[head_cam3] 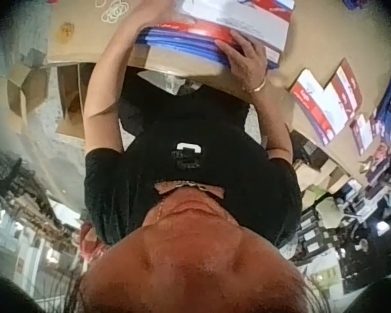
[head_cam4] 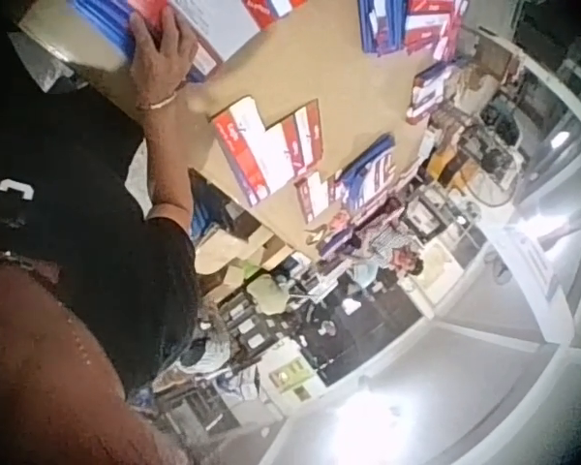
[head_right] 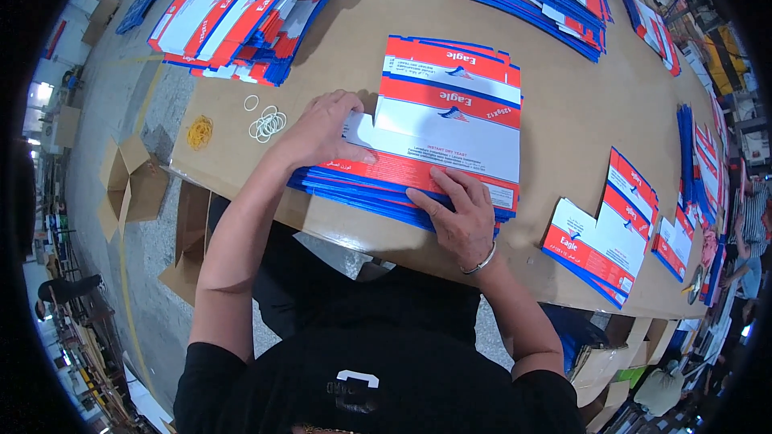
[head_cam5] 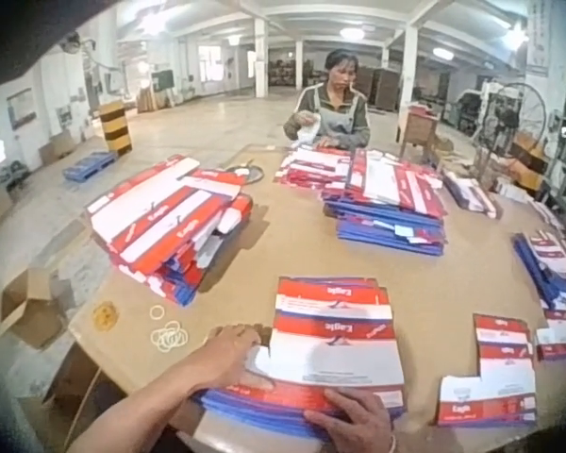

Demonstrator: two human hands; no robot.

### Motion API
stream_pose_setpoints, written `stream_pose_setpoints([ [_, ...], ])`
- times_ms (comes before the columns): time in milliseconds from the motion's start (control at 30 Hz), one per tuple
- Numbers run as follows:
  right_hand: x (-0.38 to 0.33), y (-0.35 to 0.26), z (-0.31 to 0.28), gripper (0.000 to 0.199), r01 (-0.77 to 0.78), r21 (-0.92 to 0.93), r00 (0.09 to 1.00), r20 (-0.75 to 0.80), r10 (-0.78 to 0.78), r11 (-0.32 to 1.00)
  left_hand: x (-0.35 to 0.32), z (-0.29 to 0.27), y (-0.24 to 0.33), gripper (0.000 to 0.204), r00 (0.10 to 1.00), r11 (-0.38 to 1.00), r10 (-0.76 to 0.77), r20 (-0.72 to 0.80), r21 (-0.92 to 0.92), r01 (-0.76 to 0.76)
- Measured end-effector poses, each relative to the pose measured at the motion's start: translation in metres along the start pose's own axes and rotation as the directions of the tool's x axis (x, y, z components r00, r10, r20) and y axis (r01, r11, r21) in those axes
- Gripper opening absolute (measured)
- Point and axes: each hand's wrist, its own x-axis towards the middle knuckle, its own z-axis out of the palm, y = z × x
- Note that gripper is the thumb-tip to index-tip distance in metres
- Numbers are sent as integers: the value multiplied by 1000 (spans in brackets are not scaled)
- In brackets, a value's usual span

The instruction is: Packing flat boxes into a larger carton and organizing stacks of products.

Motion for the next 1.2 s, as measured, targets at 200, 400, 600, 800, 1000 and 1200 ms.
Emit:
stream_pose_setpoints([
  [200,2,0,-8,39,-8,86,999,45,4,996,-10,4,7,62,975,998,33,-220,-37,-42],
  [400,11,33,-56,36,-461,111,835,-282,472,881,-37,-11,20,46,931,940,-146,-336,-340,24],
  [600,-5,47,-75,39,-643,666,652,219,726,378,-65,-25,32,29,942,884,-36,-334,-450,-126],
  [800,-7,28,-75,39,-538,799,673,215,707,269,-81,-24,25,25,896,926,168,-412,-246,-287],
  [1000,-4,14,-80,39,-546,772,672,172,720,325,-94,-19,24,23,866,942,192,-462,-162,-296],
  [1200,5,-3,-84,36,-530,752,681,102,726,392,-101,-22,24,22,866,958,184,-465,-114,-265],
])
